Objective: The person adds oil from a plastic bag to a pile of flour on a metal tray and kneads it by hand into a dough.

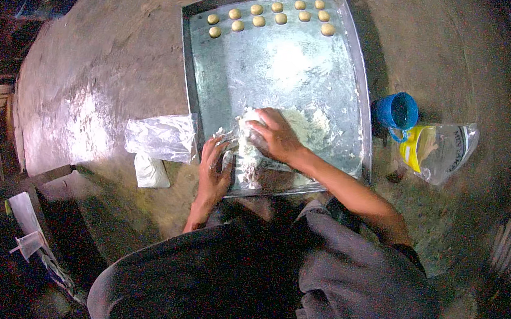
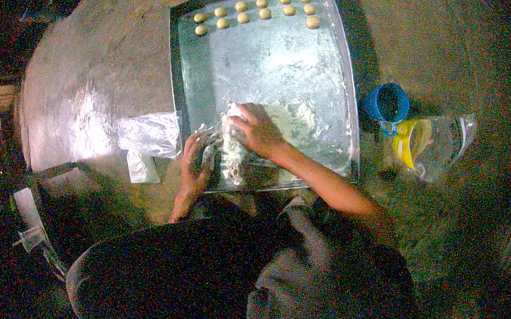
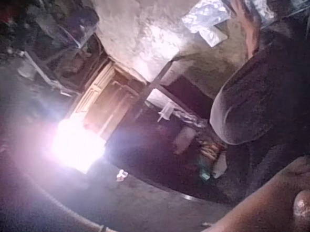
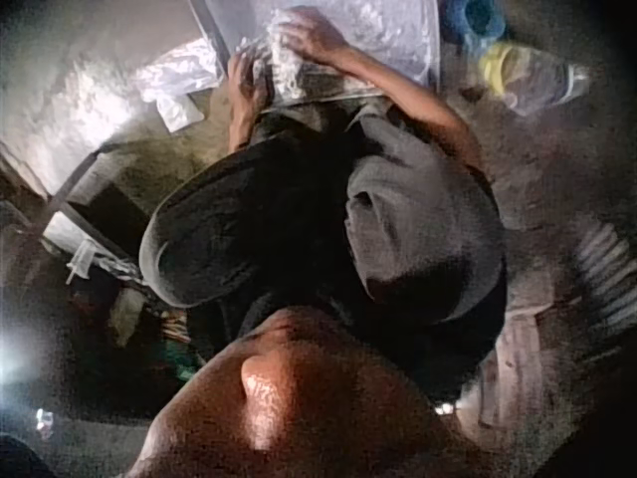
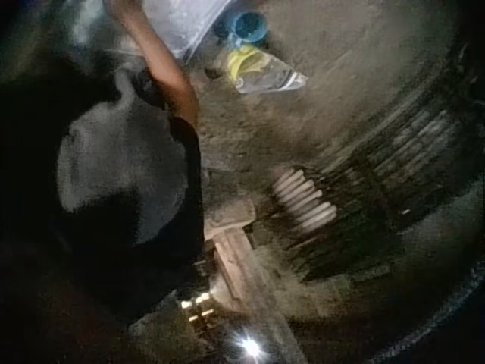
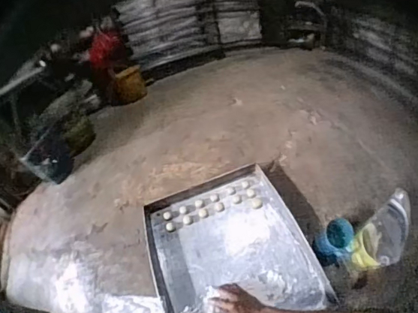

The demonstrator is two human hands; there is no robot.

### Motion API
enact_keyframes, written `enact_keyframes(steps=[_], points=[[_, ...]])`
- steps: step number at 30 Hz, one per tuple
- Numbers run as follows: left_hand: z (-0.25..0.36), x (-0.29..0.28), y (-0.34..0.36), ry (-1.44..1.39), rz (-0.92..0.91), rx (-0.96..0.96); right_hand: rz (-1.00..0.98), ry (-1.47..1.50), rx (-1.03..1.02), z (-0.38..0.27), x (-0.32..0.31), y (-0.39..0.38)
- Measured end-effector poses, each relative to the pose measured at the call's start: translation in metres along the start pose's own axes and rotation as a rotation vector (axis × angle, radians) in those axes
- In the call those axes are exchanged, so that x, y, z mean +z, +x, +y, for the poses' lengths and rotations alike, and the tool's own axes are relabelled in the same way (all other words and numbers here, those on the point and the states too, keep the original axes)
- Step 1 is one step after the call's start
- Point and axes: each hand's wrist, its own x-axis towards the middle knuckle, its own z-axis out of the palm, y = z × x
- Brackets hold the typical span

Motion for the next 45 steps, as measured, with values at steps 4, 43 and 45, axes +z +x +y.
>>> enact_keyframes(steps=[4,43,45], points=[[-0.006,0.000,-0.009,-0.006,0.054,0.004,-0.145,-0.362,-0.284,-0.008,0.034,0.007],[0.006,0.007,-0.005,-0.020,0.030,-0.024,-0.372,-0.249,-0.368,0.014,0.029,0.026],[0.010,0.000,-0.002,-0.002,0.025,-0.010,-0.379,-0.210,-0.293,0.013,0.019,0.036]])
